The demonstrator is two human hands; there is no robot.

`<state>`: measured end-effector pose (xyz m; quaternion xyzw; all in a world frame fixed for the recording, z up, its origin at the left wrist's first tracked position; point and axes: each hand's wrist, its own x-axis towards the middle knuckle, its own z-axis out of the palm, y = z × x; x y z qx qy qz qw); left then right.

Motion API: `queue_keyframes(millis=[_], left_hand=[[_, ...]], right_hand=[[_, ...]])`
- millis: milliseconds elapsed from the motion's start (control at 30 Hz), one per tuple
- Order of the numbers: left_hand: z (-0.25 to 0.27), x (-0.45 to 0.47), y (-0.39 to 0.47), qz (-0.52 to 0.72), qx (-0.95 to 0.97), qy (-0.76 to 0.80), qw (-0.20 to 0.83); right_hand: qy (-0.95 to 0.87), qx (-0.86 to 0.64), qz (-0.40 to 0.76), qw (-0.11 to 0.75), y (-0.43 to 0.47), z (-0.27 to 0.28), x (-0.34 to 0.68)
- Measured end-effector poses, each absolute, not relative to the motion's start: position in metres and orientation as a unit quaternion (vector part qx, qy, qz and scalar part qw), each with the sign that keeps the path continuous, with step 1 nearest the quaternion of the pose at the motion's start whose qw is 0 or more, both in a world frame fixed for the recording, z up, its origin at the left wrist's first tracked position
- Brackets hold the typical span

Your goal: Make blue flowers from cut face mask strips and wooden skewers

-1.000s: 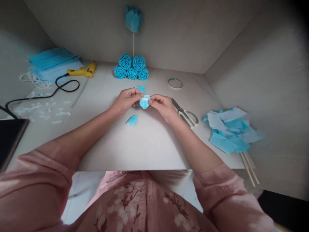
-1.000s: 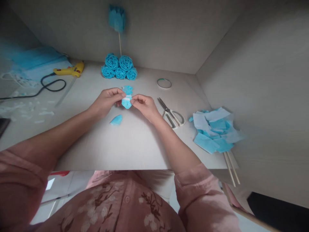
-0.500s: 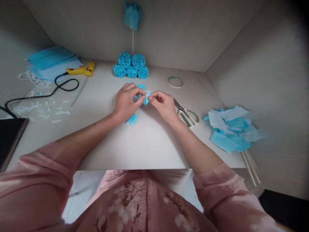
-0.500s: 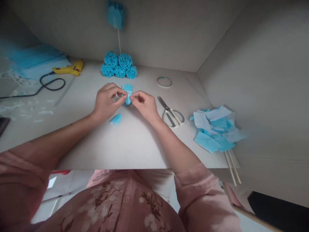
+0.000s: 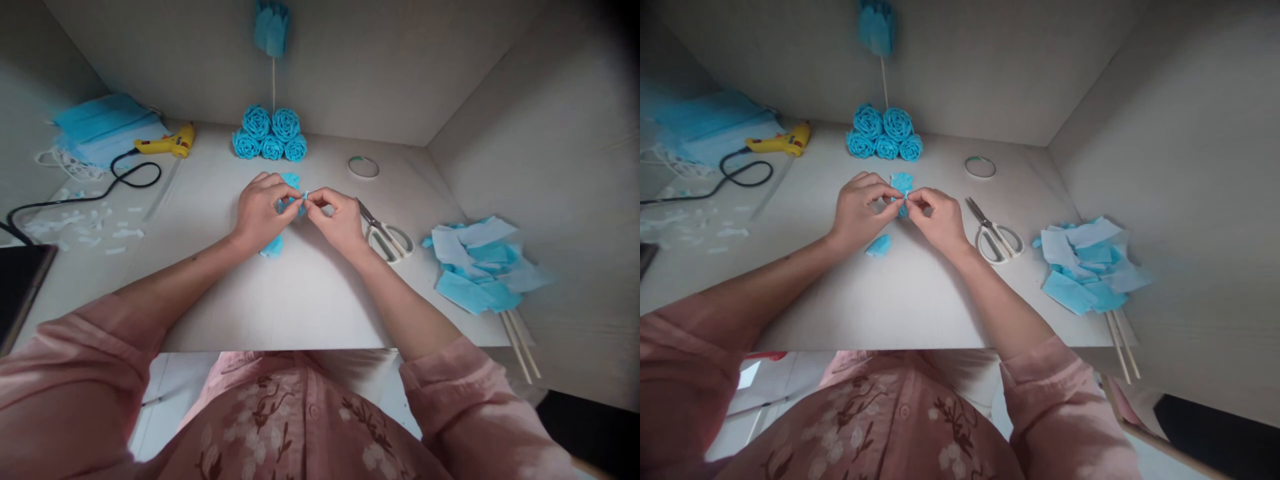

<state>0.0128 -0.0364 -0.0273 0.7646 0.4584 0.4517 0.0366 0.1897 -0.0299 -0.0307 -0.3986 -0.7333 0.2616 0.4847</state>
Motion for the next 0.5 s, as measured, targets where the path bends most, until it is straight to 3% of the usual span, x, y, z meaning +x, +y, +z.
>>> queue_keyframes(millis=[500], left_hand=[[-0.0191,0.0152,-0.0395,0.488,0.72,0.469,0.153]], right_hand=[[-0.723,-0.395,0.297,0.484,-0.0302,-0.0281,0.1899]])
